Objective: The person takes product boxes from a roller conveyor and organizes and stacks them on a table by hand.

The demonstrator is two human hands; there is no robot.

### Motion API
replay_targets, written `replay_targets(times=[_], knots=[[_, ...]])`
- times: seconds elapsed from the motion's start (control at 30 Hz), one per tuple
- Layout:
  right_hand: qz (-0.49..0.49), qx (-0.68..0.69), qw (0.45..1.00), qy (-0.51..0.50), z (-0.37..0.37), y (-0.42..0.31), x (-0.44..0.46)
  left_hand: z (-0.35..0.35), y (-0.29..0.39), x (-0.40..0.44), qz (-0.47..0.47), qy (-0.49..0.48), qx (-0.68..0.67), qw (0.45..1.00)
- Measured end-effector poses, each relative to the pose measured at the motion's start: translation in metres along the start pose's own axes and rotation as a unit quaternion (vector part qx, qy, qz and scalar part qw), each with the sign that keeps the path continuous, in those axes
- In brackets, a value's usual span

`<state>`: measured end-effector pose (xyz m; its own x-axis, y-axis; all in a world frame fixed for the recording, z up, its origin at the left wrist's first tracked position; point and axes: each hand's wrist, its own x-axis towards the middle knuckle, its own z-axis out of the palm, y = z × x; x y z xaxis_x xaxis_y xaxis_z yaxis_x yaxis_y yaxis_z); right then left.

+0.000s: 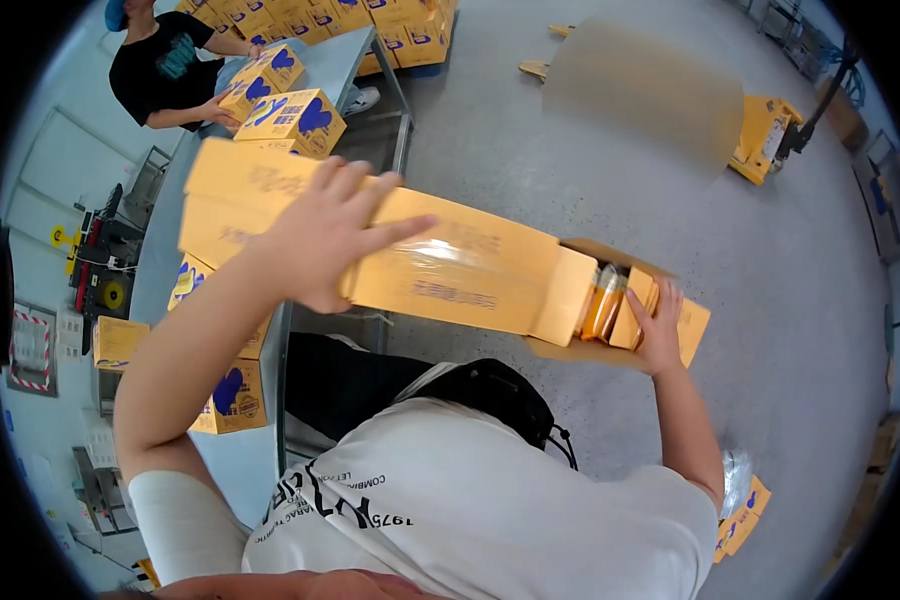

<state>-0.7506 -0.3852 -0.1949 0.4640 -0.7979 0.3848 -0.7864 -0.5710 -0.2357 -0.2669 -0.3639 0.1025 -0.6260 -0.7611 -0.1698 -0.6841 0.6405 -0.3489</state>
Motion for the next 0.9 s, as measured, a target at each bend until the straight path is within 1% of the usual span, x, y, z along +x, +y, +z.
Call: replay_targets(times=[0.1, 0.17, 0.2, 0.23, 0.27, 0.3, 0.37, 0.4, 0.43, 0.47, 0.5, 0.57, 0.67, 0.73, 0.77, 0.8, 0.83, 0.9], knots=[[0.039, 0.002, 0.998, -0.038, 0.015, 0.024, -0.057, 0.028, 0.021, 0.046, 0.062, -0.032, -0.016, 0.997], [0.059, 0.0, 0.996, -0.072, 0.025, 0.029, -0.091, 0.058, 0.036, 0.069, 0.082, -0.078, 0.004, 0.994], [0.069, -0.032, 0.993, -0.095, 0.033, 0.029, -0.108, 0.088, 0.043, 0.076, 0.093, -0.062, -0.013, 0.994], [0.082, -0.049, 0.988, -0.125, 0.044, 0.028, -0.125, 0.112, 0.051, 0.081, 0.105, -0.048, -0.03, 0.993], [0.095, -0.066, 0.981, -0.155, 0.056, 0.028, -0.138, 0.118, 0.062, 0.081, 0.108, -0.047, -0.048, 0.992], [0.134, -0.054, 0.962, -0.23, 0.073, 0.026, -0.151, 0.123, 0.076, 0.078, 0.112, -0.047, -0.066, 0.99], [0.203, -0.033, 0.903, -0.377, 0.1, 0.023, -0.168, 0.134, 0.1, 0.06, 0.128, -0.05, -0.107, 0.985], [0.203, -0.075, 0.839, -0.499, 0.109, 0.014, -0.167, 0.14, 0.109, 0.046, 0.137, -0.054, -0.129, 0.981], [0.183, -0.11, 0.76, -0.614, 0.114, 0.001, -0.162, 0.142, 0.115, 0.031, 0.143, -0.058, -0.15, 0.977], [0.165, -0.118, 0.705, -0.679, 0.122, -0.005, -0.159, 0.143, 0.116, 0.01, 0.135, -0.032, -0.19, 0.972], [0.147, -0.107, 0.669, -0.72, 0.133, -0.011, -0.16, 0.143, 0.115, -0.01, 0.117, -0.029, -0.205, 0.971], [0.117, -0.081, 0.622, -0.77, 0.158, -0.02, -0.154, 0.142, 0.113, -0.05, 0.06, -0.012, -0.23, 0.971], [0.074, -0.048, 0.559, -0.824, 0.195, -0.019, -0.115, 0.134, 0.112, -0.104, -0.021, 0.013, -0.249, 0.968], [0.059, -0.048, 0.52, -0.851, 0.22, 0.001, -0.077, 0.13, 0.116, -0.132, -0.075, 0.058, -0.261, 0.961], [0.064, -0.064, 0.538, -0.838, 0.23, 0.013, -0.049, 0.128, 0.118, -0.143, -0.1, 0.072, -0.259, 0.958], [0.068, -0.079, 0.569, -0.816, 0.239, 0.024, -0.017, 0.127, 0.12, -0.155, -0.123, 0.087, -0.258, 0.954], [0.074, -0.093, 0.628, -0.769, 0.245, 0.034, 0.021, 0.124, 0.121, -0.166, -0.15, 0.112, -0.248, 0.951], [0.086, -0.075, 0.778, -0.618, 0.244, 0.024, 0.111, 0.116, 0.12, -0.188, -0.183, 0.186, -0.232, 0.937]])
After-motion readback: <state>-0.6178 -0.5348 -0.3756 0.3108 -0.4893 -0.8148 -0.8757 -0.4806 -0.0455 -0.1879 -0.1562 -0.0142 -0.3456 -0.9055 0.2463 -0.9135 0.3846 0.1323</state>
